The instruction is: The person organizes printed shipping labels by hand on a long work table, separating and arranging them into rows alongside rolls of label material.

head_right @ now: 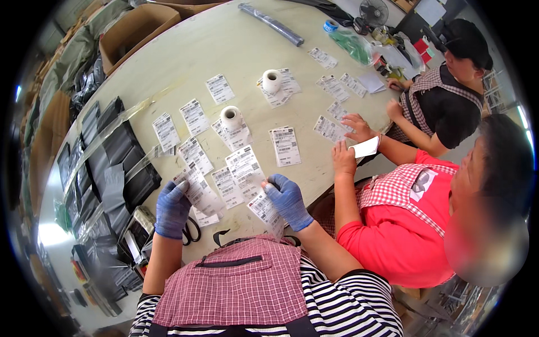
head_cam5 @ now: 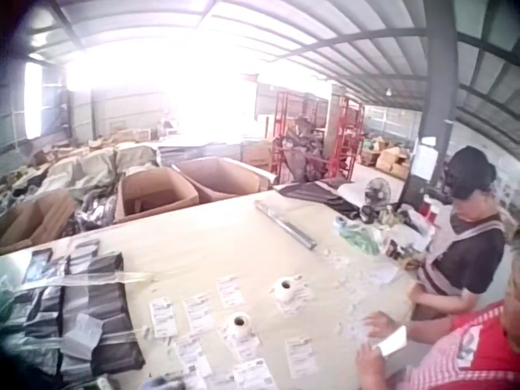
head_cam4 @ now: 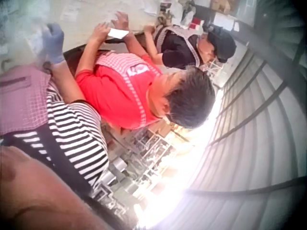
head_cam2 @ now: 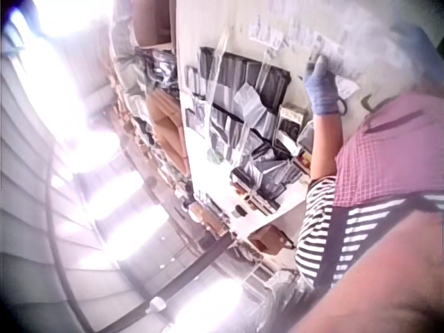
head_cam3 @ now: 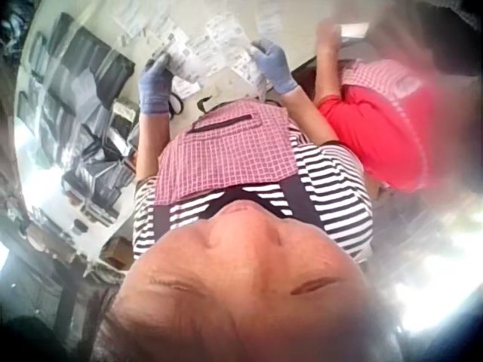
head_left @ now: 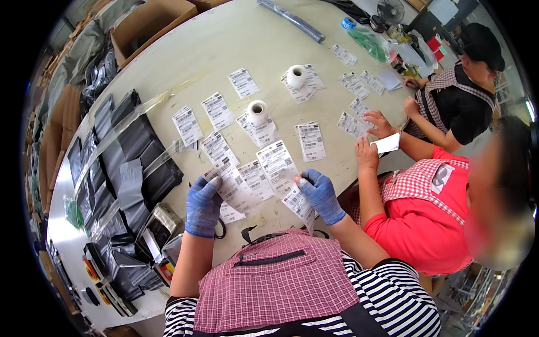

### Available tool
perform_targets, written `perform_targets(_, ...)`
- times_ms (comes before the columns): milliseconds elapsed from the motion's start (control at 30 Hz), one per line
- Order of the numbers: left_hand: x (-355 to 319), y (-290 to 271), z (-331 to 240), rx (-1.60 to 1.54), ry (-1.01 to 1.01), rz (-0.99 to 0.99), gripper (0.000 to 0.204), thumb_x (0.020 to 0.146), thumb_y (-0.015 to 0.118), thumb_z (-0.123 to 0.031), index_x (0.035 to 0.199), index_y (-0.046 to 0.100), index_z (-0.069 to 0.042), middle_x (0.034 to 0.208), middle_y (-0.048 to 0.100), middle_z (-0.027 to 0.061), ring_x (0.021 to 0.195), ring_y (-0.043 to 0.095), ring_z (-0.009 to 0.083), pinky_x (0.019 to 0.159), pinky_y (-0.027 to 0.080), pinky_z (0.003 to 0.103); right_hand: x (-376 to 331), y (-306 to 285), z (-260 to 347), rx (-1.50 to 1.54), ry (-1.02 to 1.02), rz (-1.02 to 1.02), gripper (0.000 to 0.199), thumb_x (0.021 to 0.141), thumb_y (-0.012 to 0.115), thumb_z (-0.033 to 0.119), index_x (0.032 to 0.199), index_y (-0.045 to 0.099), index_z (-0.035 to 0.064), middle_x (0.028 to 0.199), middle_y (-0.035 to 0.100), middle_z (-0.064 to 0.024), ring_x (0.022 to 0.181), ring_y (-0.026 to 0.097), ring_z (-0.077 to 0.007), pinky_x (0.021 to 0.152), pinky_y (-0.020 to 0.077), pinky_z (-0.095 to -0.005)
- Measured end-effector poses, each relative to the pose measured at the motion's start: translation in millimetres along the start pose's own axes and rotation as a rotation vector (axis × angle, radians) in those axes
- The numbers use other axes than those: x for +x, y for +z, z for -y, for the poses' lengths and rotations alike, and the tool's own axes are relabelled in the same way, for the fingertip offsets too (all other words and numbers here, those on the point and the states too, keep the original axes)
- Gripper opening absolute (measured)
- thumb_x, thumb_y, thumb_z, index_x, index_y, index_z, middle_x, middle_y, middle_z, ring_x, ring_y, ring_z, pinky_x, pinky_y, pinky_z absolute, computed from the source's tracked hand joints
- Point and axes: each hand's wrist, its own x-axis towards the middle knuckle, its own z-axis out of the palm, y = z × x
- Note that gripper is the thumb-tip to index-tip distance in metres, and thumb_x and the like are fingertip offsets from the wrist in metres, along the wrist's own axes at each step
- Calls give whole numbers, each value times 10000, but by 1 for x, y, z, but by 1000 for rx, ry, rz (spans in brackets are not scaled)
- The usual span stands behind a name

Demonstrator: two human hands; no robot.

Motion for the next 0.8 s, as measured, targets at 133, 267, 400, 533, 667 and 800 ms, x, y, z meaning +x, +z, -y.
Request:
perform_targets(133, 24, 9, 7, 32, -12, -17, 381, 851, 652, -90, 1190, 552, 55, 1050, 654, 134, 968, 643, 247, 883, 511, 378, 3, -8, -15, 75, 57, -109, 192, 880, 655, 162, 938, 644, -21, 752, 628, -27, 690, 533, -80, 638, 458, -242)
perform_targets(267, 34, 15, 21, 13, -91, 17, 273, 844, 693, -125, 1082, 620, -13, 937, 654, 63, 827, 641, 194, 785, 536, 347, 15, -11, -40, 69, 46, -174, 186, 888, 654, 146, 953, 644, -28, 782, 628, -17, 716, 528, -65, 653, 456, -224)
perform_targets(400, 36, 16, 31, 46, -138, -45, 316, 836, 723, -164, 1097, 624, -17, 976, 660, 71, 869, 649, 196, 779, 551, 334, 21, -4, -55, 173, 88, -136, 172, 891, 654, 138, 953, 646, -23, 798, 623, 1, 723, 524, -59, 653, 453, -220)
perform_targets(533, 39, -6, 32, 66, -135, -126, 327, 843, 716, -165, 1120, 622, -18, 981, 662, 73, 868, 648, 183, 774, 548, 323, 24, 5, -62, 171, 164, -79, 177, 891, 662, 149, 959, 648, -14, 795, 618, 9, 712, 519, -56, 636, 445, -212)
perform_targets(667, 41, -23, 22, 65, -99, -168, 270, 853, 704, -167, 1068, 630, -21, 962, 660, 67, 842, 641, 166, 757, 543, 312, 34, 10, -77, 179, 192, -94, 180, 890, 667, 158, 954, 649, -9, 788, 616, 11, 698, 506, -50, 623, 436, -209)
perform_targets(800, 46, -39, 10, 99, -83, -254, 263, 858, 696, -175, 1057, 631, -16, 919, 654, 58, 784, 625, 146, 711, 529, 287, 44, 14, -87, 114, 181, -107, 184, 886, 675, 159, 952, 659, -12, 790, 611, 15, 706, 504, -50, 623, 432, -209)
